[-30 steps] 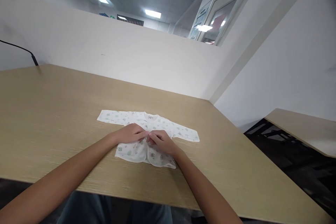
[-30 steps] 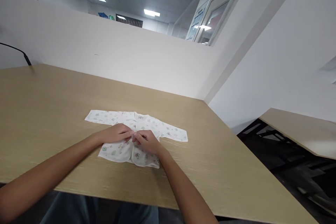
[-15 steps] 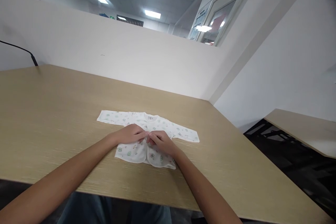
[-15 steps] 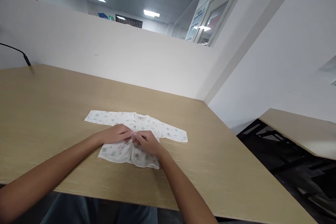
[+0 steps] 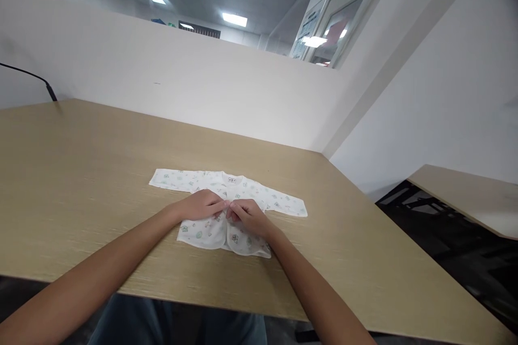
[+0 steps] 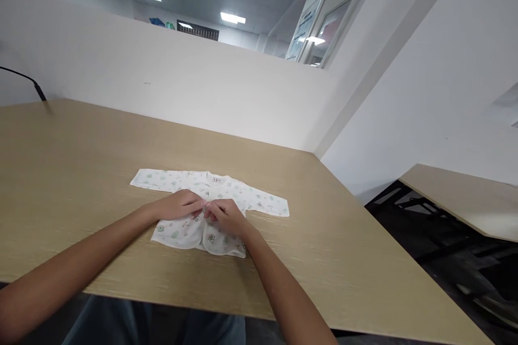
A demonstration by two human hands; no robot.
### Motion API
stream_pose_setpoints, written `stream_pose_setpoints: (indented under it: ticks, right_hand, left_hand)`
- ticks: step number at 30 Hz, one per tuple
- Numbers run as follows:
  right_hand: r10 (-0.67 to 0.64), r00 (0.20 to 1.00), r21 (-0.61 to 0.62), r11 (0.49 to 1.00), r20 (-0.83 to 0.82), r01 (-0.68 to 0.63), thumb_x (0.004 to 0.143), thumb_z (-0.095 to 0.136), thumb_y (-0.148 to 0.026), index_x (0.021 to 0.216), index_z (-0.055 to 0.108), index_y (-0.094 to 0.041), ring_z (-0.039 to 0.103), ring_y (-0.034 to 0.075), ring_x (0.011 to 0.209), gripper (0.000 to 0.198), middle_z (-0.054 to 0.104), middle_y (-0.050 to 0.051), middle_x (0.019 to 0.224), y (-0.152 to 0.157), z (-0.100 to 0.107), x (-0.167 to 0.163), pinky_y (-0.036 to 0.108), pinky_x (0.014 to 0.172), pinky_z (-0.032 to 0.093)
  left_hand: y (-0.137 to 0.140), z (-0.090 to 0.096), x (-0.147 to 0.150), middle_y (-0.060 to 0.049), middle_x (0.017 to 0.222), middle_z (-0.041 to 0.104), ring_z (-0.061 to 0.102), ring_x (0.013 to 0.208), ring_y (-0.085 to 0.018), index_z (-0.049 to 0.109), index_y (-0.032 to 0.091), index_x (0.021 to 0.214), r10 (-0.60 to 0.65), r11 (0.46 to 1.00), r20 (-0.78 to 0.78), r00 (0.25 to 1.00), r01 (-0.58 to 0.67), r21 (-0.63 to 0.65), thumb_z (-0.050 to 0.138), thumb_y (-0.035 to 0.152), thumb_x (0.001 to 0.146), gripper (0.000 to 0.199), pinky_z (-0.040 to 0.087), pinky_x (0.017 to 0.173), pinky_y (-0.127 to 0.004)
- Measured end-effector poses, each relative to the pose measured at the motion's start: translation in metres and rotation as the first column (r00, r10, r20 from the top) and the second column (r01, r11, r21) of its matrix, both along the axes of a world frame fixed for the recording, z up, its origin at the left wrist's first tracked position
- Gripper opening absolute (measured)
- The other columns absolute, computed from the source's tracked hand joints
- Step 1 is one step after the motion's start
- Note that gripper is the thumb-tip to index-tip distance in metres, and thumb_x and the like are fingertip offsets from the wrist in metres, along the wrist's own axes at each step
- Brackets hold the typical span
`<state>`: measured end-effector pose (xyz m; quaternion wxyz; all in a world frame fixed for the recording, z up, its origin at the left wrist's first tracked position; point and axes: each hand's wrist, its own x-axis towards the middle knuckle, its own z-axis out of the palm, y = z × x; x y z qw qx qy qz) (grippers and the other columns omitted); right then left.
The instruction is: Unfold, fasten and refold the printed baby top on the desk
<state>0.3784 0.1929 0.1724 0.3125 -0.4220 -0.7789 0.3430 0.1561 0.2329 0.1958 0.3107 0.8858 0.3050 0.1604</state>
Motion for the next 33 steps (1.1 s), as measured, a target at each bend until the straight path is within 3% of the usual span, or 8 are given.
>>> stream_pose_setpoints:
  ticks: [33]
  right_hand:
    - [-0.006, 1.0, -0.029, 1.0, -0.014, 0.006, 0.1, 0.045, -0.036, 0.072, 0.069, -0.016, 0.054, 0.013, 0.064, 0.041, 0.061, 0.001, 0.066, -0.0002, 0.0021, -0.0012, 0.024, 0.065, 0.042]
  left_hand:
    - [0.0014, 0.0, -0.0013, -0.001, 0.065, 0.065, 0.056, 0.062, -0.014, 0.063, 0.018, 0.065, -0.02, 1.0, 0.001, 1.0, 0.02, -0.011, 0.033, 0.061, 0.101, 0.063, 0.037, 0.067, -0.027]
